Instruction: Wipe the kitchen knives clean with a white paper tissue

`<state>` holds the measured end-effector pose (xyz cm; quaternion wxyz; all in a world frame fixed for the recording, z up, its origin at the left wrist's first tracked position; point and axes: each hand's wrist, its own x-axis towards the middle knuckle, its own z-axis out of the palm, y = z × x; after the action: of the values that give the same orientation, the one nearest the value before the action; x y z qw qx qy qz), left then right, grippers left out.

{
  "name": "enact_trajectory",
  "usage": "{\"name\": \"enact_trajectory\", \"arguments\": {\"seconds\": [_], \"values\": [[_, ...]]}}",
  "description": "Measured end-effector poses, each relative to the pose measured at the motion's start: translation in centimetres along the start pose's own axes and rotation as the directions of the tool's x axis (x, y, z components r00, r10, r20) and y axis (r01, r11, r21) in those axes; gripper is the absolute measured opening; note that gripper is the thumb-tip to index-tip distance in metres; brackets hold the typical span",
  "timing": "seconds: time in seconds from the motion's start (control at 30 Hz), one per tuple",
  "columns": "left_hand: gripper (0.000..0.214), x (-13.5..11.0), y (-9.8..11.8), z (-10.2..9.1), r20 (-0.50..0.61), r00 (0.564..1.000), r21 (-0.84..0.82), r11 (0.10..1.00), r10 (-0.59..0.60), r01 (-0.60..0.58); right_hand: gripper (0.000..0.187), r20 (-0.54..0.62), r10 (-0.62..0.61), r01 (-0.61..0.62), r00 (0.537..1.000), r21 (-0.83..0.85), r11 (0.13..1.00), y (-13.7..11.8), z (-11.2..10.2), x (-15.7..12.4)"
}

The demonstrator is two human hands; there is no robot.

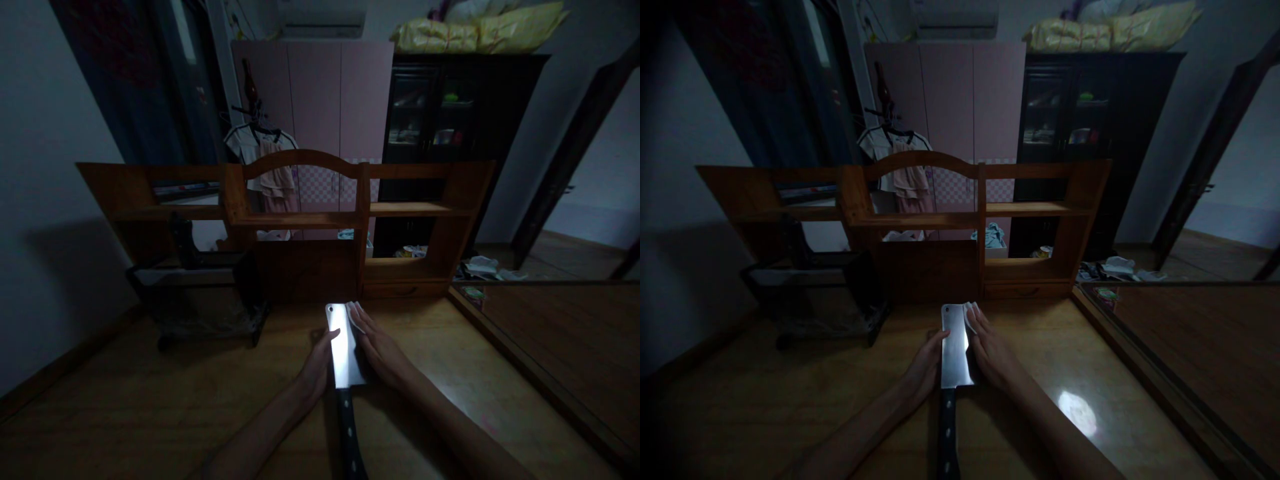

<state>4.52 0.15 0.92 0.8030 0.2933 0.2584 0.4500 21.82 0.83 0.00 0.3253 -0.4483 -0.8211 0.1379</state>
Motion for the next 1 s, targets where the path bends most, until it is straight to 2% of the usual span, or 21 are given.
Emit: {"name": "enact_trajectory", "arguments": {"seconds": [0.13, 0.2, 0.3, 0.47, 0.73, 1.0], "values": [[0.046, -0.3, 0.6, 0.0, 0.029, 0.999, 0.035, 0.999, -0.030, 0.029, 0.050, -0.035, 0.049, -0.048, 0.998, 0.030, 0.998, 1.3, 0.9, -0.2], [0.055, -0.4, 0.6, -0.1, 0.030, 1.000, 0.108, 0.994, -0.007, 0.004, 0.050, -0.063, 0.056, -0.054, 0.996, 0.029, 0.998, 1.6, 1.0, -0.3], [0.071, -0.5, 0.4, -0.6, 0.073, 0.997, 0.197, 0.980, 0.013, -0.027, 0.050, -0.136, 0.061, -0.058, 0.989, 0.024, 0.998, 1.4, 0.4, -0.1], [0.072, -0.2, -0.1, -0.8, 0.092, 0.995, 0.195, 0.979, 0.046, -0.064, 0.050, -0.230, 0.067, -0.060, 0.971, 0.037, 0.998, 0.5, -1.2, 0.0], [0.068, 0.1, -0.3, -0.9, 0.161, 0.981, 0.193, 0.972, 0.107, -0.138, 0.050, -0.240, 0.048, -0.054, 0.970, -0.021, 0.998, 0.1, -1.4, -0.1], [0.069, 0.0, -0.7, -0.9, 0.170, 0.982, 0.149, 0.982, 0.088, -0.114, 0.051, -0.229, 0.020, -0.013, 0.973, 0.031, 0.999, -0.1, -1.8, 0.0]]}}
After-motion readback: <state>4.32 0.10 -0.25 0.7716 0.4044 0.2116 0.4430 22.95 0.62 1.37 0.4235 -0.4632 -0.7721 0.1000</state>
